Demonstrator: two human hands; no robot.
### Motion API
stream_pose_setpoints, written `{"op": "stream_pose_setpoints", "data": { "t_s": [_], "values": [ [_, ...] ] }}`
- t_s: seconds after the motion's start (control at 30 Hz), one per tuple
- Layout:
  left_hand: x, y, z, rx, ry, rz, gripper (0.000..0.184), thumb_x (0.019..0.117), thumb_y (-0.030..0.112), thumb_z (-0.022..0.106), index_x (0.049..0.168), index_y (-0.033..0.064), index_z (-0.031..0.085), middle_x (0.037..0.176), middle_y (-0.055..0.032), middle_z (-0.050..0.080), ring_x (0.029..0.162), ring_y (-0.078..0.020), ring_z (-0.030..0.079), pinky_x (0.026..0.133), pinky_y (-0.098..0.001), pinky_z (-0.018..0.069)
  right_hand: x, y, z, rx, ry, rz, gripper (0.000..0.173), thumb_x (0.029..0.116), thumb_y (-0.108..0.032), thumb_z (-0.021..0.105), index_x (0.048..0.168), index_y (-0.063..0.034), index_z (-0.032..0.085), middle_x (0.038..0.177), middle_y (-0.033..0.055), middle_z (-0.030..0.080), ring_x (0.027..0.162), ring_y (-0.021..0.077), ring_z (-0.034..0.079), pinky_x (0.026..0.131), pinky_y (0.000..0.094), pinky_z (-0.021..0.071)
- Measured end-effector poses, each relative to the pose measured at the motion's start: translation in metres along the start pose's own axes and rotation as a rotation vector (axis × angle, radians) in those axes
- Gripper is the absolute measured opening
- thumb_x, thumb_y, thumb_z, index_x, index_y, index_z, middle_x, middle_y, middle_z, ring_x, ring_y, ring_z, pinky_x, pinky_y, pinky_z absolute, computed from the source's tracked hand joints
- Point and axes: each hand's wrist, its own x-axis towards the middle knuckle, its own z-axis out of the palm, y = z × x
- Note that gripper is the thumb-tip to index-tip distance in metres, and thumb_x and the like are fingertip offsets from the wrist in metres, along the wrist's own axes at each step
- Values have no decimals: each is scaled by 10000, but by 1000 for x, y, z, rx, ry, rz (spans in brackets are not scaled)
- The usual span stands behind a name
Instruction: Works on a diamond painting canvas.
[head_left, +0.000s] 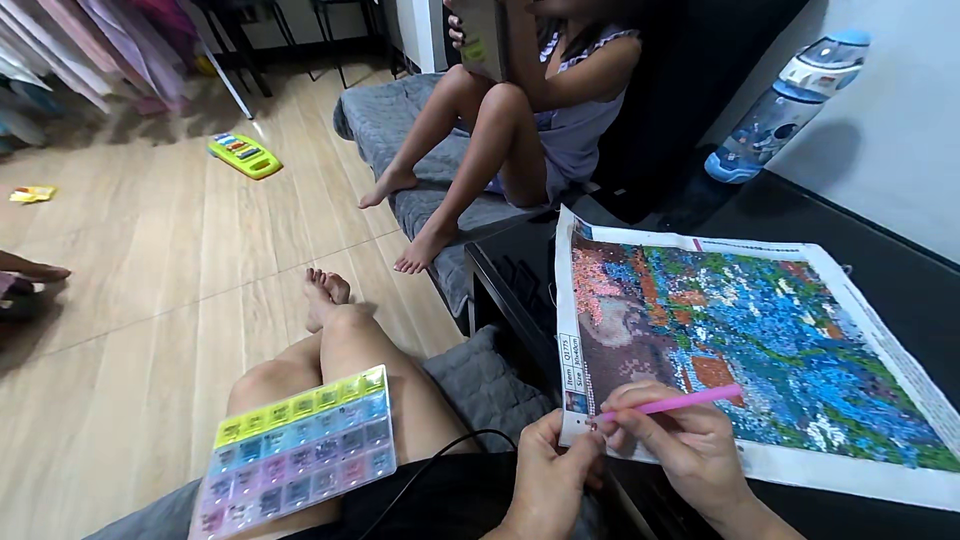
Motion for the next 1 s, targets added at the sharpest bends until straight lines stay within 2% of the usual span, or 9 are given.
{"op": "stream_pose_setpoints", "data": {
  "t_s": [0.37,0.67,1.0],
  "values": [
    [-8,0,-7,-31,-61,-111,116,945,-65,583,930,23,657,704,33,673,588,-31,637,608,-203,571,3,-2,0,-123,210,32,104,998,-270,662,974,-229,754,924,-101,746,724,33,720,627,189,624],
    [-11,0,-12,-12,-134,-210,145,939,-75,581,893,40,655,679,38,676,571,-24,634,597,-194,561,2,-2,1,-113,206,69,94,981,-215,674,939,-195,755,915,-94,744,701,29,713,618,188,621],
    [-10,1,-13,10,-150,-228,140,938,-74,584,904,41,657,684,37,677,574,-26,634,598,-198,563,1,0,1,-119,162,67,80,972,-195,678,939,-173,748,904,-85,739,701,20,705,622,180,617]
  ]
}}
